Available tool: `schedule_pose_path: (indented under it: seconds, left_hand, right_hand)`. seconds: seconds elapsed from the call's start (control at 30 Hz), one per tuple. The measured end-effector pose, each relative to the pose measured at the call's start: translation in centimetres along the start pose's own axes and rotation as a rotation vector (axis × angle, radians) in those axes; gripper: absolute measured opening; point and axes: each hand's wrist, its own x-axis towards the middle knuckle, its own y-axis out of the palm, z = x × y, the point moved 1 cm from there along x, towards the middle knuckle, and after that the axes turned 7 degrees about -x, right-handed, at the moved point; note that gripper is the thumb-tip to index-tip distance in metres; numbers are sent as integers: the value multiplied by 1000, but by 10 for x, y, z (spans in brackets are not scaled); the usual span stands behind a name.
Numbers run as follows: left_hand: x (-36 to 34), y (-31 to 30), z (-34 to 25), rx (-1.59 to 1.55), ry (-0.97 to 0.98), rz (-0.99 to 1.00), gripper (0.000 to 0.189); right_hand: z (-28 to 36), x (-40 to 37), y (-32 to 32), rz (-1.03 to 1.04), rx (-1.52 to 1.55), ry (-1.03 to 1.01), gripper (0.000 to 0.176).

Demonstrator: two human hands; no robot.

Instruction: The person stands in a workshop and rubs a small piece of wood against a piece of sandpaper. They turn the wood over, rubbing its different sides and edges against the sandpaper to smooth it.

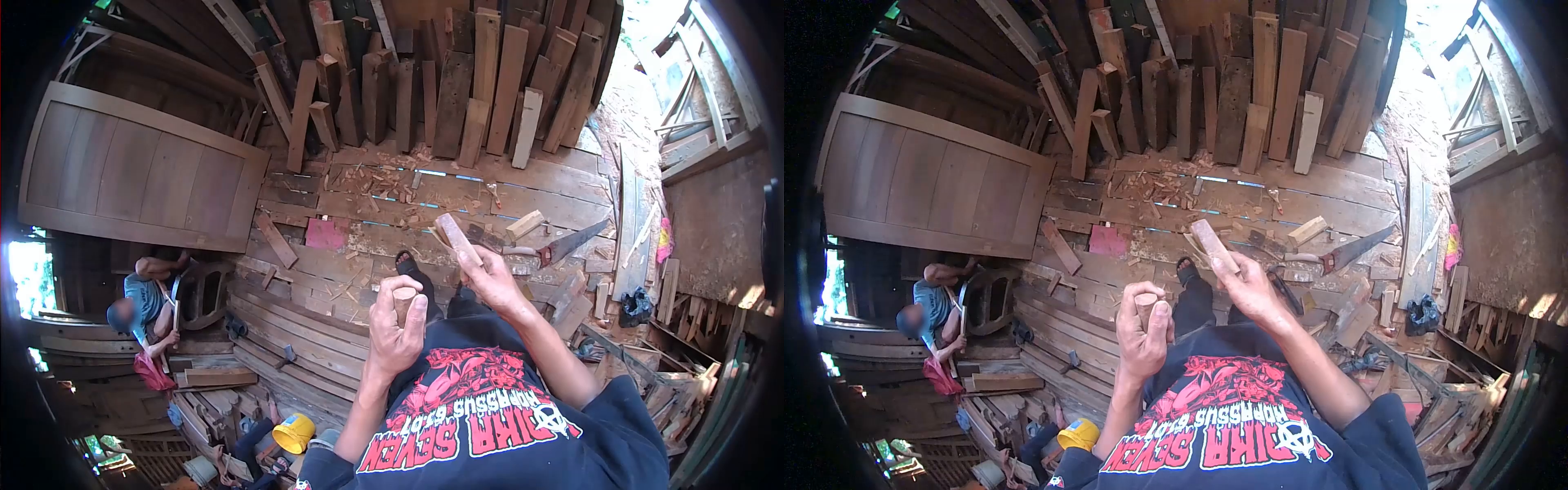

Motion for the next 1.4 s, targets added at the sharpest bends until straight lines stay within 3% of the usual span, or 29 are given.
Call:
schedule_pose_path:
  seconds: [0.1, 0.2, 0.3, 0.4, 0.53, 0.57, 0.8, 0.93, 0.97, 1.17, 1.4]
  left_hand:
    - [-1, -2, 5, 18, 59, 46, 15]
    - [-2, -2, -1, -98, -90, 87, 25]
    - [-4, 6, 2, -476, -154, -137, 41]
    - [7, 7, -10, -583, -403, -325, 50]
    - [10, -9, 11, -933, -564, -481, 40]
    - [11, -7, 11, -842, -577, -516, 35]
    - [16, 13, 4, -903, -380, -475, 21]
    - [11, -1, 20, -1061, -395, -498, 25]
    - [14, -2, 14, -1076, -455, -588, 27]
    - [11, -18, 20, -1151, -443, -686, 32]
    - [8, -20, 15, -1195, -458, -671, 30]
  right_hand:
    - [-4, 1, 10, 7, -35, -13, 52]
    - [-4, 0, 16, 48, -66, 16, 53]
    - [-6, -3, 20, 60, -82, 27, 56]
    - [-11, -3, 21, 75, -69, 24, 58]
    - [-17, -1, 19, 68, -67, 23, 59]
    - [-17, -1, 18, 64, -69, 42, 59]
    - [-18, 2, 17, 66, -93, 31, 61]
    - [-9, -1, 19, 61, -77, 12, 61]
    - [-8, 0, 19, 56, -104, -13, 61]
    - [-1, -4, 15, 191, -142, 168, 61]
    - [-3, -9, 31, 110, -30, 30, 64]
